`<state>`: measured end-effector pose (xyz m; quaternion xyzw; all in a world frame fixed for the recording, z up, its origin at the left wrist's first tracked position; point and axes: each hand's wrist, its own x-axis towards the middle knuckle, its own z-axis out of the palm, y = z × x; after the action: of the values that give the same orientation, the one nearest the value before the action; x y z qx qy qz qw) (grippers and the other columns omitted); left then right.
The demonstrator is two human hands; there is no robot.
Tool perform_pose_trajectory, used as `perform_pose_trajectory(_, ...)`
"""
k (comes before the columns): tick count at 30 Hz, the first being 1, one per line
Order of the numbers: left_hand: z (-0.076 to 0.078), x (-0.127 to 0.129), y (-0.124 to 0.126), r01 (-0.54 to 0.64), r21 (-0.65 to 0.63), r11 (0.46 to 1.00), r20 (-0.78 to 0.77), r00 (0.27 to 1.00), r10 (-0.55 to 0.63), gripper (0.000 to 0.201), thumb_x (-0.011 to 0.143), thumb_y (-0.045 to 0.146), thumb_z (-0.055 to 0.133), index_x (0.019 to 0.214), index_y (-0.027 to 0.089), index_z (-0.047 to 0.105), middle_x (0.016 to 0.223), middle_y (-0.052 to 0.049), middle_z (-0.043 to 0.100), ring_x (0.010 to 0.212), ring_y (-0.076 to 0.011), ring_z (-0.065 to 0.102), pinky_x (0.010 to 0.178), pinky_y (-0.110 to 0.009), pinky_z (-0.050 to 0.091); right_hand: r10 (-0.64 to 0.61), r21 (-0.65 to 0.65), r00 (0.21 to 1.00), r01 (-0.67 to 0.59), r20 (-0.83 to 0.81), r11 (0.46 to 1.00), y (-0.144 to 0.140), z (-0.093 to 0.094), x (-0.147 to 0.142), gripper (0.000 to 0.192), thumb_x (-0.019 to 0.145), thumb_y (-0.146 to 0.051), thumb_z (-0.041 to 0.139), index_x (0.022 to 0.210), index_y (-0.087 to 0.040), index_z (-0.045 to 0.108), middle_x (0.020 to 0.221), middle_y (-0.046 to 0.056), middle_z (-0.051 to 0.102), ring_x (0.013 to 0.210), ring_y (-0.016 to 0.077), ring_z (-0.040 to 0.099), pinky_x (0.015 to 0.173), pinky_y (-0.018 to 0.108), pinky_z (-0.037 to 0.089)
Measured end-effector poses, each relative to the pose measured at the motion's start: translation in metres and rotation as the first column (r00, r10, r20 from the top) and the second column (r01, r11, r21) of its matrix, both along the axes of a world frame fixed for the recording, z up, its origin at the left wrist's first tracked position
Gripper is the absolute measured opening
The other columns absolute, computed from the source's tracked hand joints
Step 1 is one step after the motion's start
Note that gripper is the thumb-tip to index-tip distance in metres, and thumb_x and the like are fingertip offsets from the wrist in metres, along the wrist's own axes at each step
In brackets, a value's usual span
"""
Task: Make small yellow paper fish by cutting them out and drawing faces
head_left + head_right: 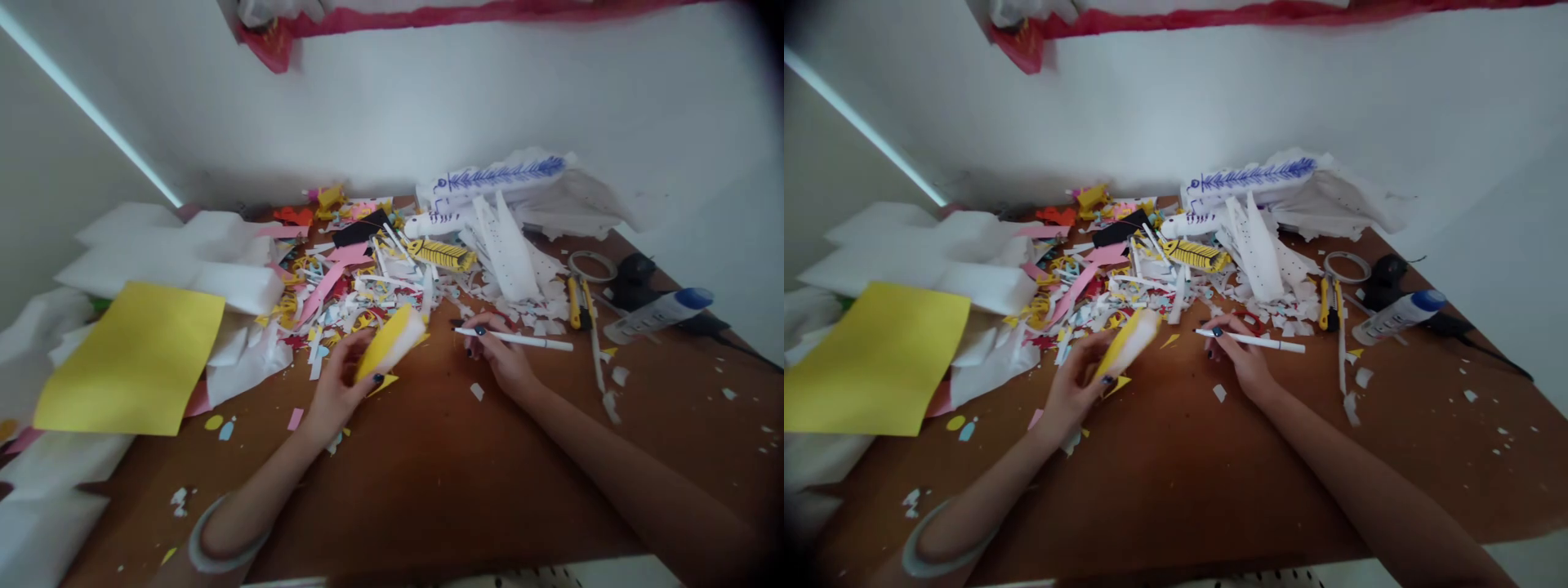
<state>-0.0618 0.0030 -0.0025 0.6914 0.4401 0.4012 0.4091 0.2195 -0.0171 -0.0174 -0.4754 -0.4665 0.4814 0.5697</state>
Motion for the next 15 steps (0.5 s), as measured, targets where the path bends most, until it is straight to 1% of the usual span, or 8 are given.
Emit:
perform_pose_trajectory(2,-0.0023,-0.0009,0.0020,-0.028,-0.202,0.979,0.304,0.948,0.090,0.067,0.073,0.062,0.069,0.125,0.021,0.055,0.125,-0.011,0.063,0.120,-0.0281,0.057,0.100,-0.042,0.048,0.016,0.007,1.000,-0.016,-0.013,1.000,-0.0001,-0.0006,0.0000,0.021,0.087,-0.044,0.058,0.089,-0.023,0.061,0.069,0.000,0.059,0.060,0.0131,0.052,0.053,0.024,0.042)
perform_pose_trajectory(3,-0.0025,-0.0018,0.0025,-0.005,-0.297,0.955,0.396,0.909,0.128,0.070,0.070,0.066,0.071,0.122,0.021,0.058,0.122,-0.011,0.065,0.120,-0.0294,0.058,0.101,-0.044,0.049,0.022,0.008,1.000,-0.022,-0.015,1.000,-0.0001,-0.0009,0.0000,0.021,0.087,-0.044,0.058,0.089,-0.023,0.061,0.069,0.000,0.059,0.060,0.0131,0.052,0.053,0.024,0.042)
perform_pose_trajectory(5,-0.0010,-0.0041,0.0017,0.085,-0.433,0.897,0.491,0.857,0.156,0.070,0.066,0.065,0.075,0.118,0.020,0.061,0.119,-0.012,0.067,0.121,-0.0317,0.058,0.102,-0.048,0.049,0.029,0.006,1.000,-0.029,-0.010,1.000,-0.0001,-0.0017,0.0003,0.022,0.087,-0.045,0.058,0.088,-0.023,0.061,0.070,0.000,0.059,0.060,0.0133,0.052,0.053,0.025,0.042)
perform_pose_trajectory(6,0.0000,-0.0052,0.0007,0.141,-0.468,0.873,0.516,0.845,0.140,0.070,0.065,0.063,0.077,0.118,0.020,0.061,0.120,-0.012,0.067,0.123,-0.0327,0.057,0.103,-0.050,0.048,0.033,0.004,0.999,-0.033,-0.007,0.999,-0.0001,-0.0021,0.0004,0.022,0.087,-0.045,0.058,0.089,-0.023,0.061,0.070,0.000,0.059,0.060,0.0134,0.053,0.053,0.025,0.042)
perform_pose_trajectory(7,0.0009,-0.0060,-0.0005,0.186,-0.478,0.858,0.537,0.835,0.118,0.071,0.063,0.060,0.079,0.119,0.020,0.061,0.121,-0.013,0.067,0.124,-0.0337,0.056,0.104,-0.052,0.046,0.039,0.004,0.999,-0.039,-0.006,0.999,-0.0002,-0.0026,0.0006,0.022,0.087,-0.045,0.058,0.089,-0.023,0.061,0.069,-0.001,0.059,0.059,0.0134,0.052,0.053,0.025,0.042)
perform_pose_trajectory(9,0.0017,-0.0067,-0.0029,0.229,-0.466,0.855,0.562,0.823,0.086,0.077,0.057,0.055,0.084,0.122,0.021,0.059,0.123,-0.013,0.067,0.126,-0.0354,0.055,0.106,-0.055,0.044,0.046,0.003,0.999,-0.046,-0.005,0.999,-0.0003,-0.0032,0.0009,0.022,0.087,-0.045,0.058,0.089,-0.023,0.061,0.068,-0.001,0.060,0.058,0.0131,0.052,0.053,0.025,0.041)
perform_pose_trajectory(12,0.0008,-0.0060,-0.0049,0.222,-0.478,0.850,0.547,0.832,0.090,0.083,0.049,0.048,0.090,0.122,0.021,0.060,0.117,-0.012,0.069,0.122,-0.0370,0.057,0.106,-0.057,0.043,0.041,0.002,0.999,-0.041,0.016,0.999,-0.0009,-0.0032,0.0010,0.023,0.088,-0.045,0.057,0.090,-0.023,0.061,0.068,-0.001,0.059,0.058,0.0133,0.052,0.052,0.025,0.040)
perform_pose_trajectory(15,-0.0003,-0.0059,-0.0052,0.218,-0.488,0.845,0.517,0.852,0.079,0.078,0.049,0.044,0.091,0.118,0.021,0.063,0.114,-0.012,0.071,0.122,-0.0366,0.058,0.106,-0.055,0.044,0.044,0.012,0.999,-0.044,0.024,0.999,-0.0010,-0.0031,0.0009,0.023,0.088,-0.045,0.056,0.089,-0.023,0.061,0.068,0.000,0.059,0.058,0.0138,0.052,0.053,0.026,0.040)
